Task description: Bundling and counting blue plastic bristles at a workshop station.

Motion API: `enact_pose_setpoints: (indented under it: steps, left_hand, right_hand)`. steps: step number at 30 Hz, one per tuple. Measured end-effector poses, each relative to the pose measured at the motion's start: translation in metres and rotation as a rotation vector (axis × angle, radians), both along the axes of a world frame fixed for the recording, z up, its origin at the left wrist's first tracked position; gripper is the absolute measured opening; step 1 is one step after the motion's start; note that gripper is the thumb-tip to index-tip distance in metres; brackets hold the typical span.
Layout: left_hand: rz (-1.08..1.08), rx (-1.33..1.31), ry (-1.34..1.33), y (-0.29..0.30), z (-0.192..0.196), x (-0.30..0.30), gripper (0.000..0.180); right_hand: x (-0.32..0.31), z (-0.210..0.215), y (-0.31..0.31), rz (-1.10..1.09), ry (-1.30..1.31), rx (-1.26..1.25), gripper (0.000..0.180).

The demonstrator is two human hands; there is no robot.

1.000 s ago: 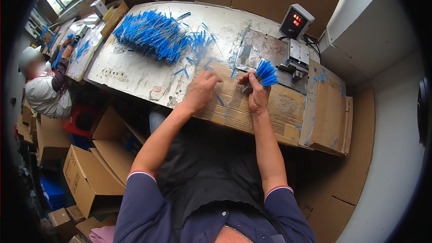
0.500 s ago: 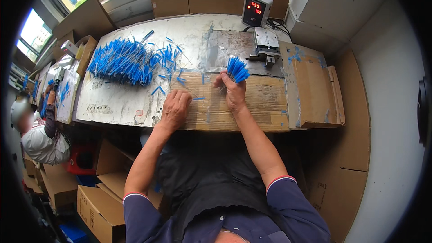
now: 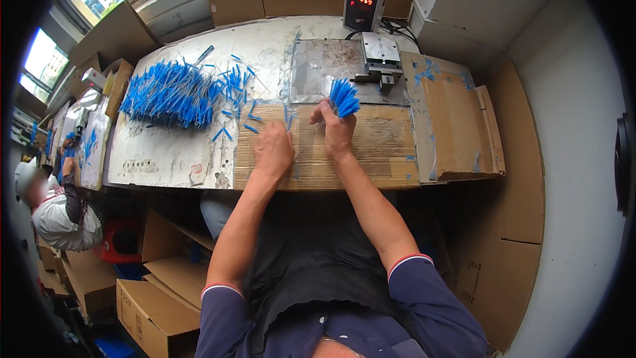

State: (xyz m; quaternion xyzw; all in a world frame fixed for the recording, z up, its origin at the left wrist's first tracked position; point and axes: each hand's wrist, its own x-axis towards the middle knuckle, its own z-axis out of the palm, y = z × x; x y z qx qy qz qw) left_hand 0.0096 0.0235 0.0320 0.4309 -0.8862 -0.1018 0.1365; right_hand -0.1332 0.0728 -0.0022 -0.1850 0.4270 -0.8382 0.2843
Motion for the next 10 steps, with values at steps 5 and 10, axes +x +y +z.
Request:
enact_pose_setpoints:
  steps: [5, 10]
  left_hand:
    - [-0.013, -0.137, -0.131, -0.001, -0.012, -0.002, 0.016]
    - [0.037, 0.013, 0.063, 0.0, -0.016, 0.001, 0.022]
  right_hand:
    - [0.0, 0.004, 0.002, 0.002, 0.002, -0.013, 0.009]
    - [0.003, 0.001, 0.003, 0.054, 0.001, 0.003, 0.01]
